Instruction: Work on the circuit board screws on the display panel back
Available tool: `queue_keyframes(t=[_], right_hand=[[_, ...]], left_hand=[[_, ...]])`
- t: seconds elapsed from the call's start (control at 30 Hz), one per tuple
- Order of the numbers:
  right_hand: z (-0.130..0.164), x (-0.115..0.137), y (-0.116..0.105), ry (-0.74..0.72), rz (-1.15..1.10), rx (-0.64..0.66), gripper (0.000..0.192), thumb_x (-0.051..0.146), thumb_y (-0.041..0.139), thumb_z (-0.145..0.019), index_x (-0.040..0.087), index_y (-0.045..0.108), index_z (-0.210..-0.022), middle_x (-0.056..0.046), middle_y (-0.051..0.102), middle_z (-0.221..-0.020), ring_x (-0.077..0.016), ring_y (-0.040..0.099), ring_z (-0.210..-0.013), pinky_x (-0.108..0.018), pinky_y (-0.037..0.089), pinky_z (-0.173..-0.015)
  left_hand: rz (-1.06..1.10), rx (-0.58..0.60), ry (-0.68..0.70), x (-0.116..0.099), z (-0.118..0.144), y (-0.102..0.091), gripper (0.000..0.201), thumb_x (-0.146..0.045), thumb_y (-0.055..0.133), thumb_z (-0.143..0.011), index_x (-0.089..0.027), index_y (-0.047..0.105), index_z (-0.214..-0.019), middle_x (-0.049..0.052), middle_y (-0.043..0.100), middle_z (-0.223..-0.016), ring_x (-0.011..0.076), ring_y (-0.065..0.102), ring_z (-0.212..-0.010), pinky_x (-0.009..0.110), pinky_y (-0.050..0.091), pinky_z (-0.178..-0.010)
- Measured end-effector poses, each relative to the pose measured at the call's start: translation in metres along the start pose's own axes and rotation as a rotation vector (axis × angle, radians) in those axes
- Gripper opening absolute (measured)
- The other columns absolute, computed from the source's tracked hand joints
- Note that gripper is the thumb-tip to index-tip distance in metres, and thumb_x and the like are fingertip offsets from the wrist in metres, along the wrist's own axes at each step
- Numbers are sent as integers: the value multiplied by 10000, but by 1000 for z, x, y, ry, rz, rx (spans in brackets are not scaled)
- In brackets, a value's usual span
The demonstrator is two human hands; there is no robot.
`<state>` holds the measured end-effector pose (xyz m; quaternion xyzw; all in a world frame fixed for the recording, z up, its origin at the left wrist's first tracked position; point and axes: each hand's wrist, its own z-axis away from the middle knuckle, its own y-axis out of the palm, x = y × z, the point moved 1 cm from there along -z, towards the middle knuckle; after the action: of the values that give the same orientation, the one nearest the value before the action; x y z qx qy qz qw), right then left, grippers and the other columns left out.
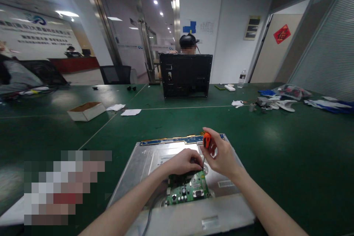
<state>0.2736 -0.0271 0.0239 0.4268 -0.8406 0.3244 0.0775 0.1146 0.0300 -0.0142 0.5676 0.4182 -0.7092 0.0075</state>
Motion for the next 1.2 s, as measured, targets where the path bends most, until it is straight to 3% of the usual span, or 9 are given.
queue_keyframes(t=[0.47, 0.73, 0.97, 1.2], right_hand=[[3, -8, 4, -35, 93, -33, 397, 317, 591, -877, 204, 457, -1233, 59, 497, -635, -100, 478, -459, -202, 368, -445], [3, -6, 3, -72, 82, -25, 426, 303, 582, -888, 214, 422, -1272, 40, 545, -682, -108, 484, -477, -218, 384, -462], [2, -2, -2, -76, 39, 15, 482, 185, 492, -858, 198, 378, -1326, 23, 569, -719, -104, 490, -487, -223, 399, -467], [0, -1, -3, -65, 32, -31, 475, 170, 522, -833, 198, 410, -1294, 34, 559, -691, -99, 496, -473, -217, 411, -463]], left_hand=[[-7, 16, 14, -1, 0, -1, 53, -119, 683, -726, -147, 718, -755, 4, 659, -766, 155, 582, -727, 219, 437, -679], [-11, 20, 26, 1, -1, 1, 45, -139, 678, -746, -146, 708, -779, 10, 663, -808, 166, 590, -751, 236, 440, -704], [12, 9, -12, 1, -1, 2, 66, -124, 677, -733, -133, 704, -793, -9, 646, -710, 148, 565, -674, 222, 429, -652], [30, 4, -14, -3, -1, 1, 73, -123, 677, -716, -144, 715, -775, -8, 666, -714, 150, 574, -683, 219, 438, -661]])
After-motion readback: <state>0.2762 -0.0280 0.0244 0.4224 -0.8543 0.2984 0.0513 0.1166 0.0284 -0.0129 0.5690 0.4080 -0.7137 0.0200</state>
